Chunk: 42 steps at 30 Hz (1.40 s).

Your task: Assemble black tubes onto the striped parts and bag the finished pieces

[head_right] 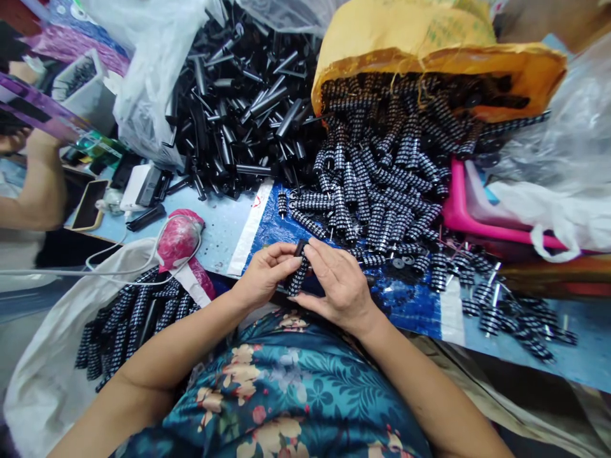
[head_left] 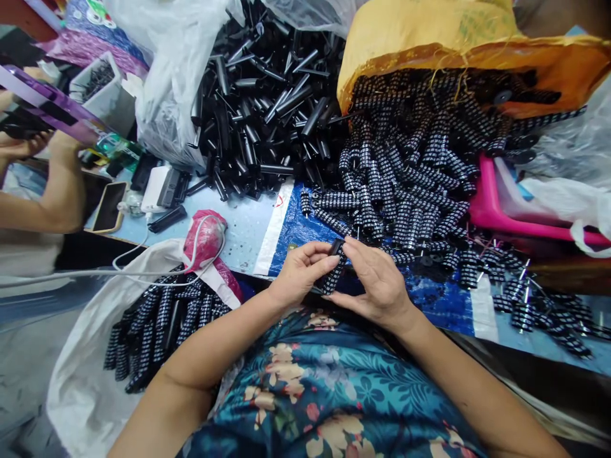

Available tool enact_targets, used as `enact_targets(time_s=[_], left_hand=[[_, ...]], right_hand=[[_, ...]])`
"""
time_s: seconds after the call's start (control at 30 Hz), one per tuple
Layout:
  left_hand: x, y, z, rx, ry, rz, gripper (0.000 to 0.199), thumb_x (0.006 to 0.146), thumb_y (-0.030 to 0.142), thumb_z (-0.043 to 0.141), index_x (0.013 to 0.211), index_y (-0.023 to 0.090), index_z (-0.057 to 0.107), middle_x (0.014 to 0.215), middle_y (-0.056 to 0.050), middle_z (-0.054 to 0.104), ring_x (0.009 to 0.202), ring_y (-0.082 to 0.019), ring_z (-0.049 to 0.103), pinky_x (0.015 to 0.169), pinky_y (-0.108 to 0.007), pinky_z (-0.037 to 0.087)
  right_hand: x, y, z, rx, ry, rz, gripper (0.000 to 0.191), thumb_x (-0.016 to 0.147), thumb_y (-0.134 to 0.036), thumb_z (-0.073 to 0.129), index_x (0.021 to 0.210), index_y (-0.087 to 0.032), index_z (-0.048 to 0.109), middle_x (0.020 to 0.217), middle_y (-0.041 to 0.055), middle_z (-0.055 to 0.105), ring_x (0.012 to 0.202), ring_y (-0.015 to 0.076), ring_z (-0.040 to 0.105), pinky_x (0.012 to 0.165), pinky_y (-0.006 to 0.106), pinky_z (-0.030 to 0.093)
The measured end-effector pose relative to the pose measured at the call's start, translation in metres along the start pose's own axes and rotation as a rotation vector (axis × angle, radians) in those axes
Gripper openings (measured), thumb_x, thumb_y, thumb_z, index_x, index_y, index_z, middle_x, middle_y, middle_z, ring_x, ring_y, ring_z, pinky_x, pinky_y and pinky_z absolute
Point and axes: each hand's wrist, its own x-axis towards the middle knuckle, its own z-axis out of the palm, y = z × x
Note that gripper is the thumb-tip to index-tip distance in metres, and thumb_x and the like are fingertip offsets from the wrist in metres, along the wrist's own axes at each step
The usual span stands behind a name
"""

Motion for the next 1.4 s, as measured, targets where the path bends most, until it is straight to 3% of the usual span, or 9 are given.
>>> enact_targets(time_s=[0.3,0.47,0.6,0.7,0.9,1.07,1.2,1.33,1.4], left_hand=[[0.003,0.002,-0.02,-0.011,-0.07,-0.142,0.048,0.069,0.05,0.084,0.098,0.018,0.063,0.084,-0.004,0.072,0.069,-0.017,0.068,0.067,-0.031,0.054],[0.009,0.031,-0.07,0.889,0.143,0.398,0.023,0.082,0.034,0.071,0.099,0.018,0.068,0.091,-0.005,0.069,0.083,-0.019,0.063,0.079,-0.032,0.048],[0.018,0.052,-0.102,1.369,0.11,0.28,0.018,0.078,0.031,0.074,0.088,0.017,0.07,0.081,-0.002,0.065,0.075,-0.017,0.058,0.071,-0.03,0.04],[0.025,0.056,-0.107,1.328,0.017,0.14,0.027,0.074,0.04,0.078,0.083,0.017,0.068,0.068,0.002,0.057,0.065,-0.014,0.051,0.063,-0.028,0.033],[0.036,0.059,-0.107,1.211,-0.02,0.09,0.028,0.069,0.035,0.079,0.074,0.017,0.059,0.063,0.004,0.05,0.06,-0.012,0.043,0.06,-0.027,0.026],[0.048,0.064,-0.108,1.251,-0.098,0.057,0.034,0.064,0.035,0.083,0.067,0.018,0.054,0.06,0.005,0.048,0.059,-0.011,0.039,0.059,-0.028,0.025],[0.054,0.066,-0.1,1.342,-0.073,0.048,0.029,0.064,0.031,0.081,0.07,0.019,0.055,0.061,0.004,0.049,0.06,-0.012,0.04,0.06,-0.029,0.025],[0.019,0.085,-0.109,1.459,-0.083,0.05,0.02,0.066,0.025,0.075,0.067,0.019,0.056,0.06,0.003,0.048,0.056,-0.012,0.038,0.058,-0.029,0.024],[-0.012,0.102,-0.13,1.399,-0.362,-0.108,0.028,0.062,0.03,0.081,0.062,0.019,0.055,0.055,0.005,0.045,0.051,-0.011,0.036,0.053,-0.028,0.023]], right_hand=[[-0.006,0.003,0.007,0.046,-0.088,0.062,0.097,0.085,-0.058,0.069,0.159,-0.015,0.023,0.145,0.0225,0.054,0.137,0.0354,0.052,0.106,0.051,0.049],[-0.023,0.007,0.009,-0.228,-0.236,0.113,0.027,0.096,-0.026,0.06,0.121,-0.015,0.063,0.106,0.0125,0.073,0.096,0.0261,0.067,0.085,0.039,0.052],[-0.019,0.007,0.005,-0.224,-0.138,0.15,0.024,0.098,-0.021,0.053,0.118,-0.012,0.061,0.098,0.0129,0.071,0.087,0.0228,0.066,0.078,0.034,0.052],[-0.004,0.007,0.005,-0.141,-0.031,0.156,0.024,0.099,-0.019,0.049,0.12,-0.015,0.06,0.093,0.0089,0.069,0.08,0.0189,0.065,0.075,0.03,0.051],[0.016,0.004,0.016,-0.218,-0.256,0.145,0.02,0.101,-0.028,0.05,0.106,-0.017,0.066,0.077,0.0042,0.067,0.068,0.0168,0.062,0.063,0.028,0.046],[0.012,-0.008,0.018,0.027,-0.114,-0.035,0.028,0.099,-0.022,0.05,0.124,-0.015,0.06,0.089,0.0071,0.071,0.077,0.018,0.065,0.071,0.028,0.05],[0.007,-0.016,0.026,-0.085,-0.299,-0.129,0.021,0.098,-0.024,0.055,0.111,-0.013,0.066,0.07,0.0035,0.063,0.06,0.0167,0.057,0.058,0.03,0.043],[-0.004,-0.009,0.018,-0.059,-0.231,-0.081,0.021,0.097,-0.023,0.055,0.112,-0.013,0.067,0.08,0.0068,0.069,0.069,0.0168,0.061,0.066,0.028,0.048],[-0.012,-0.001,0.009,-0.064,-0.184,-0.033,0.022,0.097,-0.024,0.057,0.115,-0.014,0.066,0.087,0.0081,0.072,0.076,0.0175,0.064,0.073,0.028,0.05]])
